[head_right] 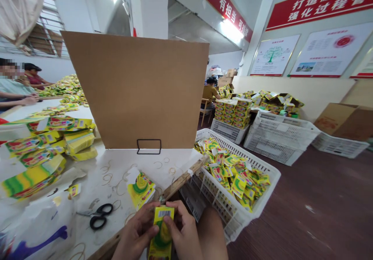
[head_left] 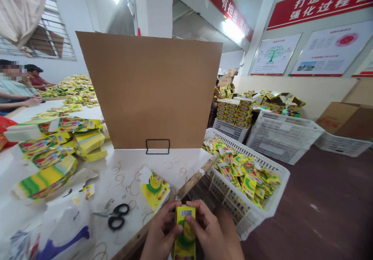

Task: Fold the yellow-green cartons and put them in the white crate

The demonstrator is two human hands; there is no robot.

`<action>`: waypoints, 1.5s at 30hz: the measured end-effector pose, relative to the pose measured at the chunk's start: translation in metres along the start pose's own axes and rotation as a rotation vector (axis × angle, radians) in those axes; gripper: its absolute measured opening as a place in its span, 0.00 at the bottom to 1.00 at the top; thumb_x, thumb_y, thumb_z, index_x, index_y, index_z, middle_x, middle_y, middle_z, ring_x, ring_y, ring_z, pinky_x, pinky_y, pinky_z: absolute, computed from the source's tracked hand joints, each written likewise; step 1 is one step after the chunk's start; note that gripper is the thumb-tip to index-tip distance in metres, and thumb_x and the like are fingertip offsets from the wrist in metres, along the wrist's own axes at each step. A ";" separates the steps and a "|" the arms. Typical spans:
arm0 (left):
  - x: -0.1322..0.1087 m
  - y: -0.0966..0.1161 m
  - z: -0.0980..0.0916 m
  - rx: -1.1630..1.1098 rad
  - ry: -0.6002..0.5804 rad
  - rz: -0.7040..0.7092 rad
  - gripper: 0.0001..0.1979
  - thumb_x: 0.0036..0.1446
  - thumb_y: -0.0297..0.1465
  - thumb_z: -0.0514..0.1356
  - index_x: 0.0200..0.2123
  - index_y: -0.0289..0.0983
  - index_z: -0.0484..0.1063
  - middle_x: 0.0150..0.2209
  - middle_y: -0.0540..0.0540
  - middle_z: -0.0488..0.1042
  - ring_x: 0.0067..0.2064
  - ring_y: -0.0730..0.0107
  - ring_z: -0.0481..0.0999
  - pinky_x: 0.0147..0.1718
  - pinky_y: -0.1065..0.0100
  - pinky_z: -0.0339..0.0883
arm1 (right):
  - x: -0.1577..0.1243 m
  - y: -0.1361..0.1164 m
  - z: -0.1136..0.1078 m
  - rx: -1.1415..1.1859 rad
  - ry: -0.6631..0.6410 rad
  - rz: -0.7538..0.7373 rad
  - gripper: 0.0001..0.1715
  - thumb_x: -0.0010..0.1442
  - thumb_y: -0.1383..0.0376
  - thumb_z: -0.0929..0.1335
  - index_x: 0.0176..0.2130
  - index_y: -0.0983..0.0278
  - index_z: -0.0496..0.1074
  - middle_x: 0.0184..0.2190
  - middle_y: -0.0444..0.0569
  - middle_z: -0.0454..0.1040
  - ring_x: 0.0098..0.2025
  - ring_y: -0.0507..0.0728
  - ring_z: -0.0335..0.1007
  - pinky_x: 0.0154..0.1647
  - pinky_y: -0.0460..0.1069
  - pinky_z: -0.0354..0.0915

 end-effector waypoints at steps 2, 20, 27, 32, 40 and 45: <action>0.000 -0.002 0.000 0.045 0.037 0.014 0.26 0.51 0.38 0.63 0.53 0.40 0.66 0.44 0.39 0.78 0.44 0.54 0.78 0.42 0.58 0.72 | 0.002 0.000 -0.005 0.028 0.035 0.014 0.14 0.54 0.57 0.70 0.40 0.61 0.71 0.33 0.48 0.77 0.33 0.57 0.73 0.34 0.49 0.69; 0.023 -0.031 -0.059 0.958 0.327 0.071 0.25 0.50 0.29 0.56 0.53 0.31 0.68 0.59 0.33 0.65 0.61 0.52 0.62 0.60 0.50 0.54 | 0.063 0.034 0.028 -0.364 0.214 -0.029 0.09 0.50 0.66 0.68 0.34 0.62 0.76 0.36 0.53 0.78 0.43 0.64 0.70 0.50 0.58 0.59; 0.023 -0.031 -0.066 0.822 0.366 0.063 0.26 0.51 0.28 0.55 0.55 0.34 0.62 0.55 0.36 0.70 0.57 0.56 0.69 0.56 0.53 0.61 | 0.098 0.036 0.069 -0.543 0.145 -0.035 0.14 0.45 0.72 0.69 0.35 0.63 0.77 0.36 0.56 0.78 0.47 0.69 0.67 0.56 0.65 0.44; 0.021 -0.030 -0.065 0.773 0.369 0.062 0.23 0.53 0.33 0.56 0.53 0.35 0.63 0.55 0.36 0.70 0.57 0.54 0.68 0.56 0.51 0.60 | 0.093 0.040 0.066 -0.467 0.201 -0.028 0.12 0.45 0.72 0.68 0.33 0.63 0.75 0.38 0.55 0.75 0.48 0.68 0.65 0.55 0.64 0.47; 0.010 -0.007 -0.061 0.173 0.639 0.120 0.28 0.47 0.47 0.62 0.47 0.35 0.68 0.51 0.37 0.73 0.55 0.49 0.69 0.55 0.53 0.62 | 0.062 0.032 0.049 0.038 0.094 0.065 0.15 0.55 0.54 0.66 0.32 0.64 0.70 0.27 0.50 0.77 0.31 0.58 0.73 0.35 0.52 0.67; 0.006 0.002 -0.037 -0.263 0.504 -0.074 0.29 0.41 0.48 0.66 0.45 0.37 0.74 0.44 0.40 0.79 0.49 0.49 0.75 0.48 0.56 0.70 | 0.032 0.029 0.044 0.317 0.032 0.208 0.25 0.46 0.47 0.72 0.34 0.63 0.68 0.25 0.48 0.77 0.26 0.57 0.74 0.30 0.51 0.67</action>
Point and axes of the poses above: each hand's wrist, its own x-axis towards the middle knuckle, its own z-axis out of the palm, y = z × x, the point moved 2 cm from there along x, towards the middle knuckle
